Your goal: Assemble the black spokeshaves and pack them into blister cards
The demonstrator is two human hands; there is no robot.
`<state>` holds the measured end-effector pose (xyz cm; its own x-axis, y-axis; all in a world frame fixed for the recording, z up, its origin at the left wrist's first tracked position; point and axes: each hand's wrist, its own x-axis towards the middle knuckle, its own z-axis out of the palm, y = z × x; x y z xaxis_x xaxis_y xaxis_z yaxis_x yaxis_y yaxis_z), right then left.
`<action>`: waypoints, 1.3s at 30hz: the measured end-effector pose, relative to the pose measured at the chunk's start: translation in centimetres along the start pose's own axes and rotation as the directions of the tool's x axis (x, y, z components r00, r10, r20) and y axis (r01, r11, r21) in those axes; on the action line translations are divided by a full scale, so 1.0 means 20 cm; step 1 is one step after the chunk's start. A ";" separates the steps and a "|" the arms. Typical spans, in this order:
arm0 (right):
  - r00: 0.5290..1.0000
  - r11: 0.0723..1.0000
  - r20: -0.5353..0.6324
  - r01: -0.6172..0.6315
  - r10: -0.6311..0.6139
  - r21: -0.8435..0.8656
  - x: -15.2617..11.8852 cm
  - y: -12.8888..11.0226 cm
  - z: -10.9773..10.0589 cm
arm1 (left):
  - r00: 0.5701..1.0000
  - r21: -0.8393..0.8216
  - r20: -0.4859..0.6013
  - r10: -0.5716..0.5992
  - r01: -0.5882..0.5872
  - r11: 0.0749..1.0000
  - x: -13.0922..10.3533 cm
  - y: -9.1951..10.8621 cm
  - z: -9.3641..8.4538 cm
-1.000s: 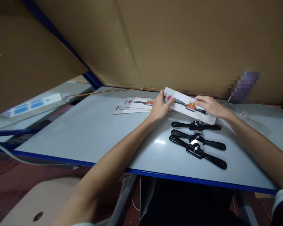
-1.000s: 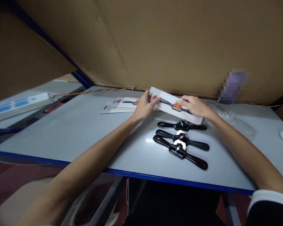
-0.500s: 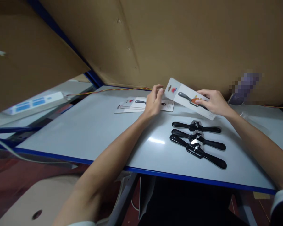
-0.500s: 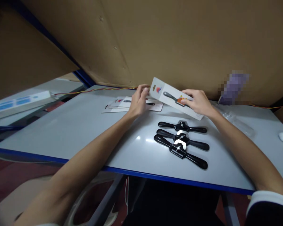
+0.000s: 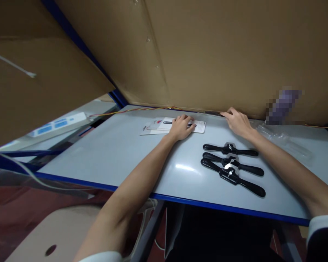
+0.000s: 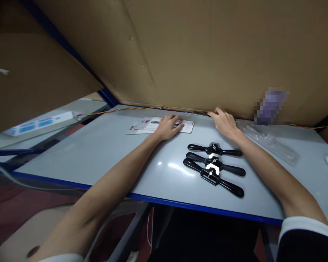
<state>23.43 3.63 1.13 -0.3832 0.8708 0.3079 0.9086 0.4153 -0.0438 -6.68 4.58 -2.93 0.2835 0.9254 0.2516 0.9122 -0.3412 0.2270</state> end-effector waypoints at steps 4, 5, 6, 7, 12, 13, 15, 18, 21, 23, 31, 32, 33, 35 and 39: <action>0.990 0.985 0.083 0.103 -0.115 0.135 -0.10 0.06 -0.06 | 0.999 0.004 -0.014 0.030 -0.030 1.000 0.00 -0.01 -0.01; 0.991 0.984 0.064 0.110 -0.120 0.138 -0.16 0.09 -0.10 | 0.999 0.009 -0.030 0.044 -0.044 0.999 -0.01 0.00 -0.02; 0.997 0.992 0.023 0.069 -0.072 0.103 -0.22 0.12 -0.15 | 0.997 0.010 -0.047 0.067 -0.066 0.998 -0.01 0.02 -0.04; 1.000 0.998 -0.003 -0.009 0.009 0.062 -0.28 0.17 -0.20 | 0.993 0.004 -0.058 0.102 -0.102 0.995 -0.01 0.05 -0.06; 0.847 0.856 -0.172 -0.515 0.503 -0.037 -0.60 0.42 -0.38 | 0.870 -0.238 0.201 0.451 -0.403 0.884 -0.06 0.27 -0.19; 0.821 0.827 -0.185 -0.559 0.541 -0.060 -0.65 0.46 -0.39 | 0.829 -0.300 0.268 0.491 -0.412 0.860 -0.08 0.30 -0.21; 0.795 0.796 -0.177 -0.599 0.580 -0.086 -0.73 0.54 -0.40 | 0.781 -0.359 0.332 0.530 -0.415 0.836 -0.10 0.34 -0.24; 0.836 0.835 -0.112 -0.545 0.536 -0.072 -0.80 0.61 -0.38 | 0.777 -0.316 0.346 0.526 -0.431 0.845 -0.12 0.35 -0.24; 0.867 0.861 -0.001 -0.496 0.499 -0.112 -0.82 0.61 -0.36 | 0.785 -0.216 0.320 0.531 -0.485 0.848 -0.12 0.35 -0.22; 0.851 0.846 0.044 -0.513 0.524 -0.147 -0.81 0.58 -0.35 | 0.795 -0.137 0.279 0.539 -0.523 0.841 -0.12 0.37 -0.19; 0.915 0.926 -0.273 -0.206 0.296 0.316 -0.79 0.28 -0.43 | 0.802 -0.034 0.233 0.551 -0.559 0.828 -0.11 0.42 -0.11; 0.930 0.928 -0.268 -0.153 0.252 0.341 -0.77 0.24 -0.44 | 0.799 -0.021 0.223 0.559 -0.569 0.822 -0.11 0.43 -0.10; 0.943 0.931 -0.263 -0.103 0.204 0.351 -0.74 0.20 -0.45 | 0.796 -0.010 0.203 0.570 -0.581 0.814 -0.11 0.42 -0.09; 0.961 0.933 -0.254 -0.012 0.110 0.359 -0.67 0.16 -0.44 | 0.786 0.004 0.131 0.604 -0.610 0.793 -0.11 0.41 -0.07; 0.967 0.935 -0.251 0.051 0.041 0.350 -0.48 0.16 -0.34 | 0.750 0.020 -0.108 0.652 -0.654 0.756 -0.10 0.39 -0.02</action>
<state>31.22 -5.19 4.55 -0.2916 0.7935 0.5342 0.7720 0.5250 -0.3584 -0.29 0.08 -1.20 0.7755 0.4540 0.4388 0.5102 -0.8600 -0.0119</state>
